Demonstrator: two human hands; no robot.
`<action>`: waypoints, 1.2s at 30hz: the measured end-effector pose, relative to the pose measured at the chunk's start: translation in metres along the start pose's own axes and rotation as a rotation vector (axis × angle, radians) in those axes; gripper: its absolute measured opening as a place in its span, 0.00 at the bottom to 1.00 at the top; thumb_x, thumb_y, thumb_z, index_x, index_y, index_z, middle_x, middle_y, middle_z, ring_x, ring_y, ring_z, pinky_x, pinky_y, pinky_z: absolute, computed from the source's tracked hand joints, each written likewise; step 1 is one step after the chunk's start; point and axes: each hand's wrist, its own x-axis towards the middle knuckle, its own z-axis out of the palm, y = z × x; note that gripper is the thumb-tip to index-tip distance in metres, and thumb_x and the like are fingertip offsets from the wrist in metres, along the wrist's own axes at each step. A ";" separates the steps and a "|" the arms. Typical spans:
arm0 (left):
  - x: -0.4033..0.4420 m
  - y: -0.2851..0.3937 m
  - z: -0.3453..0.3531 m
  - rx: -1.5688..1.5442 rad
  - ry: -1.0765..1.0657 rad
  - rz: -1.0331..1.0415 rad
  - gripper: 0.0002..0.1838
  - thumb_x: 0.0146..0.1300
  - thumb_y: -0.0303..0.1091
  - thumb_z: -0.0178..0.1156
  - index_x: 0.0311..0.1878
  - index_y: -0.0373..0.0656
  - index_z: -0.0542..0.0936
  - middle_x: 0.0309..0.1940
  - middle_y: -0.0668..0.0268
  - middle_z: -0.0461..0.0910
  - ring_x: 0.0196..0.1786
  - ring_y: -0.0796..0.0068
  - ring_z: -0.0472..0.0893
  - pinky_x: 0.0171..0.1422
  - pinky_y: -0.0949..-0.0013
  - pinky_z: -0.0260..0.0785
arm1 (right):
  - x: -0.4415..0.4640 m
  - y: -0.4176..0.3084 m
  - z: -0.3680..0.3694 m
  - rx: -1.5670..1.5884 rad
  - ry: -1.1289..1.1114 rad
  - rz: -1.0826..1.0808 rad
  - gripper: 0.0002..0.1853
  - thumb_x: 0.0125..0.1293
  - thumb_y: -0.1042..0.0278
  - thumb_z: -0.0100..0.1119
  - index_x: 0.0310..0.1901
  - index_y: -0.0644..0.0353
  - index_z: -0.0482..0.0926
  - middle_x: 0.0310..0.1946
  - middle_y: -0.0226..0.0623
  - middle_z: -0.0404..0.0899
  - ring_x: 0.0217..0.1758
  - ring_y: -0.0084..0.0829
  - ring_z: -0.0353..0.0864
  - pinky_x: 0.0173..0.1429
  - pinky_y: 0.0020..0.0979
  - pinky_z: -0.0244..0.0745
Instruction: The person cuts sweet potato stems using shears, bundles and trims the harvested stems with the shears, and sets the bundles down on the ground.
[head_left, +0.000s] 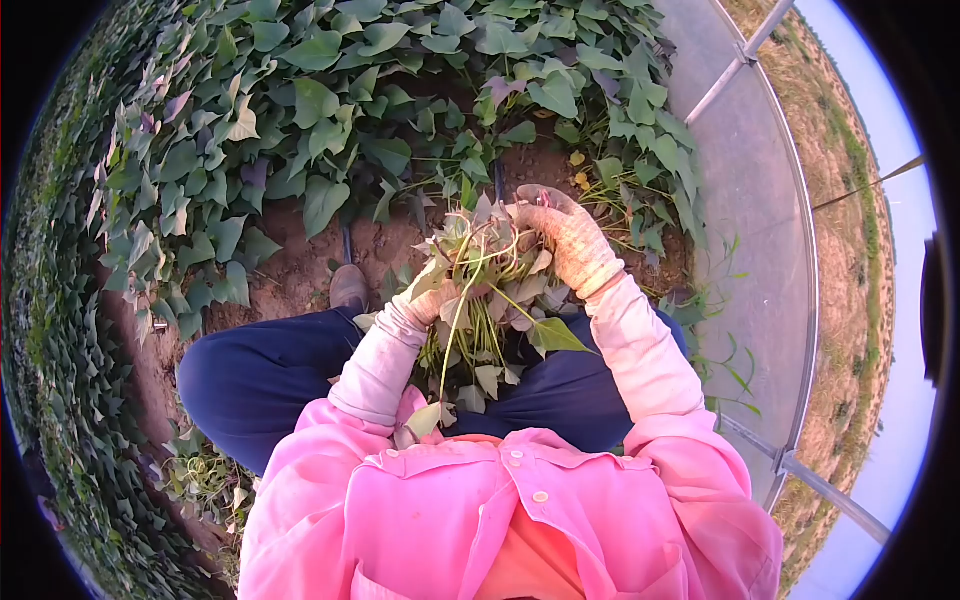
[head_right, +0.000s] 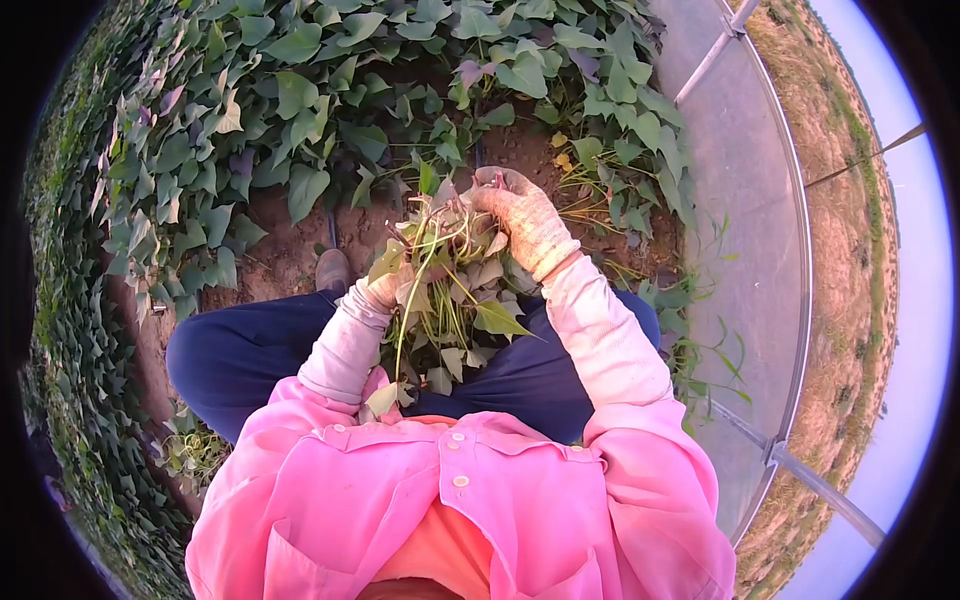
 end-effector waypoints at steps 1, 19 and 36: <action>0.000 -0.004 -0.004 0.057 -0.014 0.012 0.24 0.65 0.34 0.58 0.64 0.42 0.68 0.58 0.60 0.73 0.58 0.65 0.75 0.63 0.59 0.69 | 0.000 0.000 0.001 -0.005 0.006 0.002 0.17 0.58 0.74 0.64 0.49 0.64 0.75 0.36 0.35 0.79 0.32 0.26 0.79 0.36 0.26 0.76; -0.004 -0.006 -0.018 0.339 -0.119 -0.049 0.27 0.63 0.39 0.61 0.65 0.47 0.69 0.64 0.63 0.66 0.65 0.67 0.66 0.70 0.63 0.59 | 0.001 0.006 0.004 -0.121 -0.123 -0.051 0.15 0.60 0.61 0.67 0.44 0.59 0.77 0.35 0.28 0.80 0.36 0.21 0.78 0.42 0.24 0.73; 0.004 0.014 0.001 0.234 0.074 -0.074 0.24 0.63 0.23 0.58 0.62 0.40 0.68 0.55 0.62 0.75 0.54 0.68 0.77 0.59 0.63 0.73 | 0.001 0.010 0.010 -0.311 -0.183 -0.008 0.11 0.55 0.72 0.66 0.39 0.61 0.76 0.31 0.26 0.77 0.35 0.20 0.75 0.43 0.24 0.72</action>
